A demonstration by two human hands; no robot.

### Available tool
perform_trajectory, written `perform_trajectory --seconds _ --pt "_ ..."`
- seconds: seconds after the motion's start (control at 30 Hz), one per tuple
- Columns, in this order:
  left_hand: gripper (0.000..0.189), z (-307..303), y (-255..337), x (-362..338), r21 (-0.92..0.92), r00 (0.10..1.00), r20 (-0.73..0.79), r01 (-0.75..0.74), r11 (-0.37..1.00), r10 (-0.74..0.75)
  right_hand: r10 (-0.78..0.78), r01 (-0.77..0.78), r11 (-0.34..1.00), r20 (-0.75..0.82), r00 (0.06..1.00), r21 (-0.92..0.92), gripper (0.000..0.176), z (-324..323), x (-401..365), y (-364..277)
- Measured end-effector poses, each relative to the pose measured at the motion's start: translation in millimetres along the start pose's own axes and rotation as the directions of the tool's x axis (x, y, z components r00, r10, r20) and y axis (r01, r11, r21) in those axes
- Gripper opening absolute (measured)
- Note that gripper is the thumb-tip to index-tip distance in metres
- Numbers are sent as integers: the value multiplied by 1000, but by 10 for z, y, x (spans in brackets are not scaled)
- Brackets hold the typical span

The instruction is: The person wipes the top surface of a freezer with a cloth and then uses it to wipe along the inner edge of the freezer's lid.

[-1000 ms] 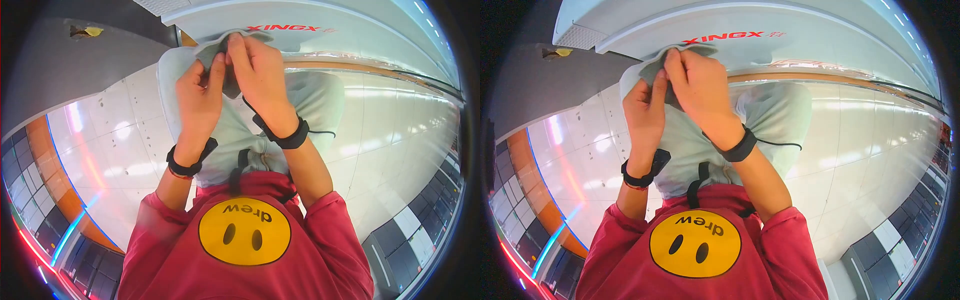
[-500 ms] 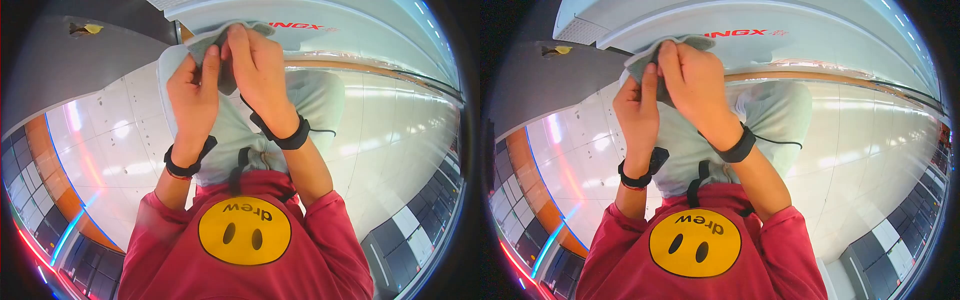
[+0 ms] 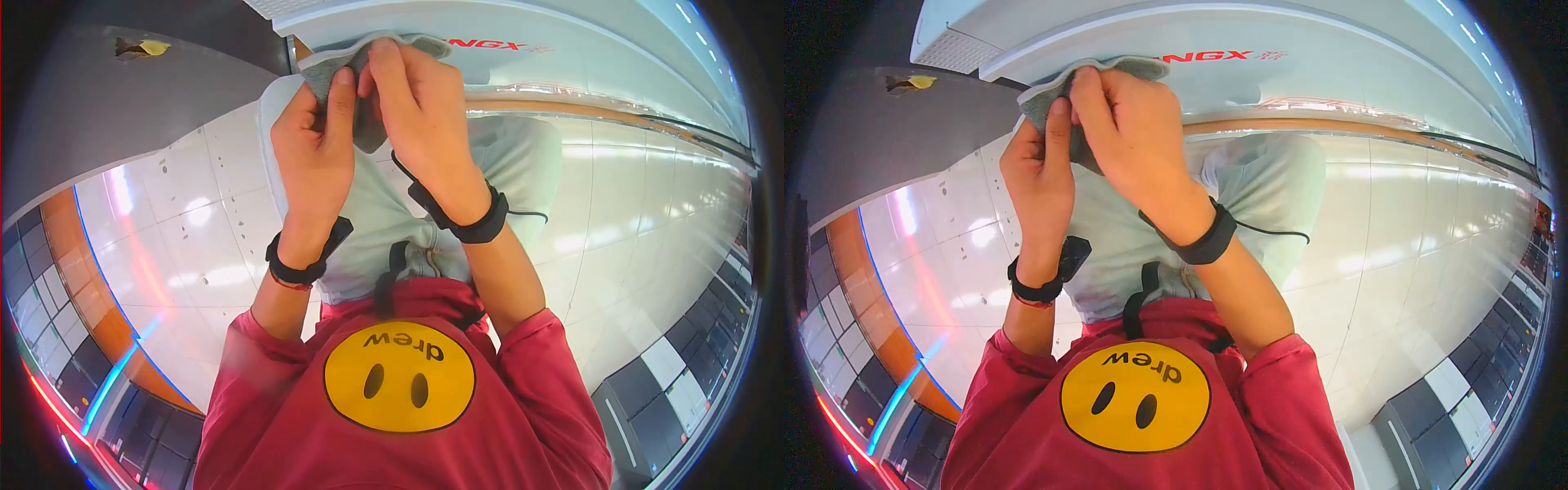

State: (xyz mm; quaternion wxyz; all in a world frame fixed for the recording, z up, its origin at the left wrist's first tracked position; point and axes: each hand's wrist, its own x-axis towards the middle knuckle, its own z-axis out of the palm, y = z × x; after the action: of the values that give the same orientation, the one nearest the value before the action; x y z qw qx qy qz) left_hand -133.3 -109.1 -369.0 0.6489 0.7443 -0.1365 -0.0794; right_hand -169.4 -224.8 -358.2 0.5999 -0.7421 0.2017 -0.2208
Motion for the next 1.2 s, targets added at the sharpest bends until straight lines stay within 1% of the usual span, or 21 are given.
perform_trajectory --seconds 0.07,0.17,0.27,0.37,0.47,0.57,0.67,0.77,0.87,0.97,1.07,1.17,1.2 --pt "27 -17 -41 21 20 999 39 21 1000 -22 42 -42 999 6 999 14 47 -23 -7 87" --pt "27 -59 -4 -6 103 994 84 61 993 -70 77 -76 997 -26 997 33 46 3 -26 157" --pt "27 -1 89 -30 42 999 15 -35 999 34 16 -13 998 -51 999 55 47 -13 -11 7" --pt "27 -19 153 -4 38 997 -21 -67 997 67 37 -35 996 -31 999 82 48 -25 4 -85" --pt "27 -49 152 13 36 1000 28 -9 999 8 85 -82 986 -14 996 147 48 -35 -2 -30" --pt "28 -46 112 -16 29 999 39 -5 1000 4 124 -121 981 -8 992 154 49 -53 -6 -45" --pt "28 -22 174 -6 31 999 7 -33 999 33 113 -112 977 -1 994 180 49 -79 25 -119" --pt "28 -28 175 7 60 1000 14 -7 998 6 124 -121 971 -2 992 205 49 -79 22 -130" --pt "29 -20 151 -3 31 999 10 36 999 -36 152 -156 965 36 988 213 48 -79 26 -38" --pt "30 -19 81 -1 34 1000 -11 -19 999 19 136 -138 973 25 990 184 49 -80 26 -102" --pt "30 -8 115 8 25 1000 -27 -15 1000 16 167 -168 966 19 986 198 49 -54 3 -93" --pt "30 -36 85 7 51 999 -3 32 998 -32 215 -221 935 52 975 278 49 -56 13 -31" --pt "30 -35 91 9 60 1000 -9 24 998 -24 202 -208 941 50 978 267 49 -60 22 -52"
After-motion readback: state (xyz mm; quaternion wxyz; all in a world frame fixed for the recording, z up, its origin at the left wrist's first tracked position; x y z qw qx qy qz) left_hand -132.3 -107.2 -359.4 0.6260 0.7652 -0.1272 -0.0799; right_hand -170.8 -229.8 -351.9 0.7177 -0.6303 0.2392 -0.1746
